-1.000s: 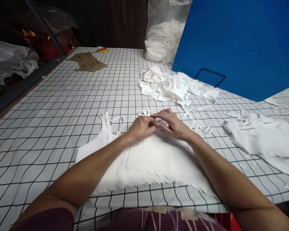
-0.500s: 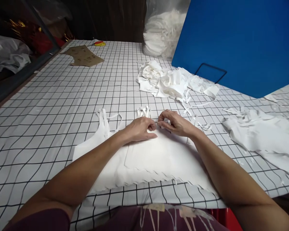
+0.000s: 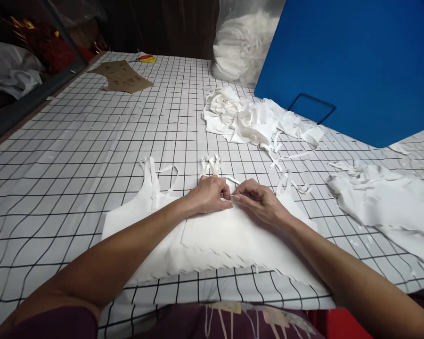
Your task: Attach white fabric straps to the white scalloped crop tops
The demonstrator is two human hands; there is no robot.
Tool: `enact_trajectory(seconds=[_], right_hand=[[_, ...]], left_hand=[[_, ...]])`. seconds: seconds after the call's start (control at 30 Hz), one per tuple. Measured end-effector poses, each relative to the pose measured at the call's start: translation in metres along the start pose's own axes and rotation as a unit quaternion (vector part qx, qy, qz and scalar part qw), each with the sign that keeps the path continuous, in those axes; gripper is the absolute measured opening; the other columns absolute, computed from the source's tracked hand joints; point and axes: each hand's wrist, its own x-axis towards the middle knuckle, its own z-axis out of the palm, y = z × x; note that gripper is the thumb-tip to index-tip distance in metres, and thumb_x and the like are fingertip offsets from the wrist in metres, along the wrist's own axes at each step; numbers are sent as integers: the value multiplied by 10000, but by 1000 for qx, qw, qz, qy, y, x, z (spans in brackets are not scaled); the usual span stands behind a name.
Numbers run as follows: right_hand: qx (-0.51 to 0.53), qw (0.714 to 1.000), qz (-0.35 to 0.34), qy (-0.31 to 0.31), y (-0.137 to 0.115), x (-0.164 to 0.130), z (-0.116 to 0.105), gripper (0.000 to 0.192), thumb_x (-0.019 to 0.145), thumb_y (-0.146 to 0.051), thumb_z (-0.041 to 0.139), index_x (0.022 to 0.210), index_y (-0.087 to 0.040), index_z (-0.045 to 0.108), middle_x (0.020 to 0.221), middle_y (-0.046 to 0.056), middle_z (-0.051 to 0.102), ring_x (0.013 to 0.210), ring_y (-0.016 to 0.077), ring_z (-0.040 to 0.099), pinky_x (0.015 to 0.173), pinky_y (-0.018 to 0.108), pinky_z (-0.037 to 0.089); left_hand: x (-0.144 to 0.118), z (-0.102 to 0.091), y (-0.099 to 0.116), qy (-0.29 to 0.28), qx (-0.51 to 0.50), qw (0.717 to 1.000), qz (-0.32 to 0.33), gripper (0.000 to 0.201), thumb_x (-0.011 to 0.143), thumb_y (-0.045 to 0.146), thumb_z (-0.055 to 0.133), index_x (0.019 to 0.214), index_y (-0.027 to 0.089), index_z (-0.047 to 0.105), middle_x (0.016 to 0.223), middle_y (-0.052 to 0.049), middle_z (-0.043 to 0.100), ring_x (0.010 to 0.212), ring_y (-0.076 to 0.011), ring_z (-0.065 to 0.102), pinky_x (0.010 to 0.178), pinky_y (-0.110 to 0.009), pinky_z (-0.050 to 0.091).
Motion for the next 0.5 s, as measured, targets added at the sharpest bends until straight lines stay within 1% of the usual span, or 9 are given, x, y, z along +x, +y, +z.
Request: enact_trajectory(seconds=[0.07,0.13,0.27,0.37,0.43,0.5], right_hand=[[12,1000,-7,8,0,-3,8,191,920,-426,620,863,-258,688,887,47,670,924,224,560,844,408,430],[9,1000,-10,21,0,-3,13,189,914,-443,626,858,-275,691,865,42,665,911,228,556,850,422,428],[17,999,-7,43,1,-4,17,181,910,-448,633,866,-286,701,851,40,657,876,221,551,828,418,433],[38,999,12,34,2,-6,15,177,908,-441,638,889,-279,707,886,43,665,873,215,559,809,406,439],[43,998,30,20,2,-7,12,174,897,-438,649,889,-273,702,902,43,662,864,213,569,780,397,442],[36,999,36,7,2,-7,8,159,884,-426,663,885,-269,687,913,41,659,854,212,575,746,389,440]], left_hand=[[0,2,1,14,3,1000,2,204,740,280,711,624,175,581,742,-20,657,804,-194,585,923,-436,400],[0,3,2,17,7,1000,-5,233,746,302,701,608,178,561,719,-22,651,795,-195,582,920,-441,402],[-1,7,1,22,8,1000,-8,182,703,233,683,603,186,538,718,-30,647,839,-214,587,914,-440,416],[-2,10,0,37,6,999,1,150,682,199,666,626,192,528,766,-44,661,882,-232,591,865,-417,447],[-4,10,2,39,19,999,0,131,691,186,655,636,189,536,788,-48,669,839,-222,599,864,-424,452],[-5,10,5,35,49,998,6,91,715,170,642,657,181,572,771,-44,677,771,-204,604,905,-454,436]])
